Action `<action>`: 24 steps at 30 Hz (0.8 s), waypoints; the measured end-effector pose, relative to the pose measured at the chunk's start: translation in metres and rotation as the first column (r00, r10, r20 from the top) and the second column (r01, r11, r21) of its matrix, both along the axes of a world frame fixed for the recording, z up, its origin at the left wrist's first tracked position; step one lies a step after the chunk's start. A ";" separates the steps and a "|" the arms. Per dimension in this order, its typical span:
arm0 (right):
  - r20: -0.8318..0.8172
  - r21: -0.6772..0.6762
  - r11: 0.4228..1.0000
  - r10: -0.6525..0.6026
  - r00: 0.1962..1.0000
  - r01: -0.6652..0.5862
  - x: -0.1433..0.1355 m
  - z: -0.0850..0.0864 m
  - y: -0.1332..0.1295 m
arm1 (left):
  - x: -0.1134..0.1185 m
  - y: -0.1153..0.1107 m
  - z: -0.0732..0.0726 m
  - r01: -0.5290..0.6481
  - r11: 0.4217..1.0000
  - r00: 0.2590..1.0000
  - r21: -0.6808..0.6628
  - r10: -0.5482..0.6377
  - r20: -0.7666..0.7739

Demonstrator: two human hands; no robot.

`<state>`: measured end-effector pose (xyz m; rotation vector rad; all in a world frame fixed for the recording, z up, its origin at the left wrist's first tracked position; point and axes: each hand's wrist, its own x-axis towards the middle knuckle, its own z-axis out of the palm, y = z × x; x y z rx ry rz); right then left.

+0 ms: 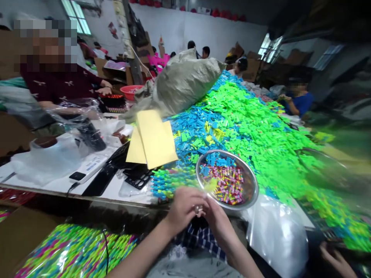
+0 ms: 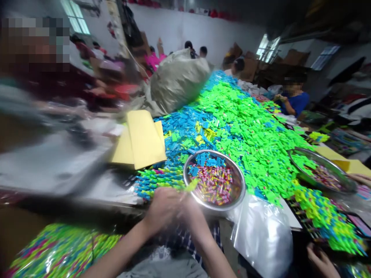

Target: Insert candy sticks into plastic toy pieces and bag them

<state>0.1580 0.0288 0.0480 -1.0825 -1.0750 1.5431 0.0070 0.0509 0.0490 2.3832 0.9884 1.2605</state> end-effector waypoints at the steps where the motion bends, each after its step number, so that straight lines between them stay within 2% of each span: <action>1: 0.033 0.015 0.999 -0.037 0.999 0.036 0.001 -0.002 0.001 | 0.006 -0.005 -0.005 0.046 0.999 0.993 -0.021 -0.048 -0.111; 3: 0.115 0.029 0.996 -0.087 0.990 0.084 0.010 -0.005 0.003 | 0.005 -0.013 -0.014 0.030 0.999 0.972 -0.019 -0.034 -0.231; 5: 0.214 0.046 0.992 -0.123 0.969 0.115 0.031 -0.008 0.008 | -0.015 -0.016 -0.023 -0.140 0.988 0.970 0.062 0.149 -0.191; 6: 0.277 0.067 0.989 -0.145 0.950 0.132 0.045 -0.009 0.013 | -0.029 -0.015 -0.028 -0.282 0.955 0.949 0.089 0.292 -0.123; 7: 0.346 0.098 0.983 -0.180 0.921 0.156 0.061 -0.009 0.020 | -0.046 -0.013 -0.034 -0.459 0.884 0.886 0.086 0.463 -0.028; 8: 0.424 0.137 0.976 -0.211 0.881 0.168 0.077 -0.008 0.027 | -0.063 -0.010 -0.041 -0.621 0.783 0.783 0.037 0.621 0.032; 10: 0.595 0.192 0.969 -0.242 0.766 0.157 0.109 -0.005 0.045 | -0.096 -0.003 -0.058 -0.859 0.495 0.498 -0.132 0.867 0.015; 11: 0.684 0.200 0.971 -0.235 0.691 0.132 0.124 -0.003 0.054 | -0.110 0.001 -0.068 -0.915 0.349 0.369 -0.204 0.927 -0.067; 12: 0.771 0.208 0.972 -0.233 0.593 0.111 0.136 0.000 0.062 | -0.121 0.004 -0.077 -0.939 0.231 0.279 -0.254 0.944 -0.174; 13: 0.846 0.202 0.975 -0.220 0.486 0.091 0.146 0.004 0.069 | -0.129 0.007 -0.086 -0.949 0.155 0.233 -0.275 0.931 -0.282; 14: 0.902 0.199 0.977 -0.213 0.376 0.076 0.153 0.007 0.074 | -0.134 0.009 -0.094 -0.953 0.120 0.223 -0.277 0.899 -0.377; 15: 0.936 0.203 0.977 -0.213 0.279 0.065 0.157 0.010 0.077 | -0.137 0.011 -0.100 -0.957 0.110 0.226 -0.269 0.864 -0.450; 16: 0.953 0.214 0.976 -0.220 0.208 0.051 0.159 0.011 0.078 | -0.139 0.013 -0.104 -0.960 0.110 0.230 -0.257 0.836 -0.499; 17: 0.956 0.237 0.971 -0.238 0.170 0.030 0.159 0.012 0.078 | -0.139 0.015 -0.107 -0.964 0.105 0.224 -0.245 0.819 -0.528; 18: 0.951 0.264 0.965 -0.260 0.167 -0.004 0.158 0.011 0.075 | -0.138 0.017 -0.107 -0.967 0.091 0.210 -0.237 0.814 -0.542; 19: 0.942 0.286 0.957 -0.271 0.196 -0.049 0.155 0.008 0.071 | -0.138 0.018 -0.106 -0.970 0.071 0.191 -0.233 0.816 -0.545; 21: 0.922 0.290 0.946 -0.234 0.308 -0.148 0.148 -0.003 0.060 | -0.137 0.022 -0.101 -0.973 0.050 0.168 -0.227 0.824 -0.541; 24: 0.895 0.235 0.940 -0.110 0.432 -0.247 0.139 -0.024 0.040 | -0.141 0.028 -0.092 -0.973 0.090 0.194 -0.210 0.816 -0.545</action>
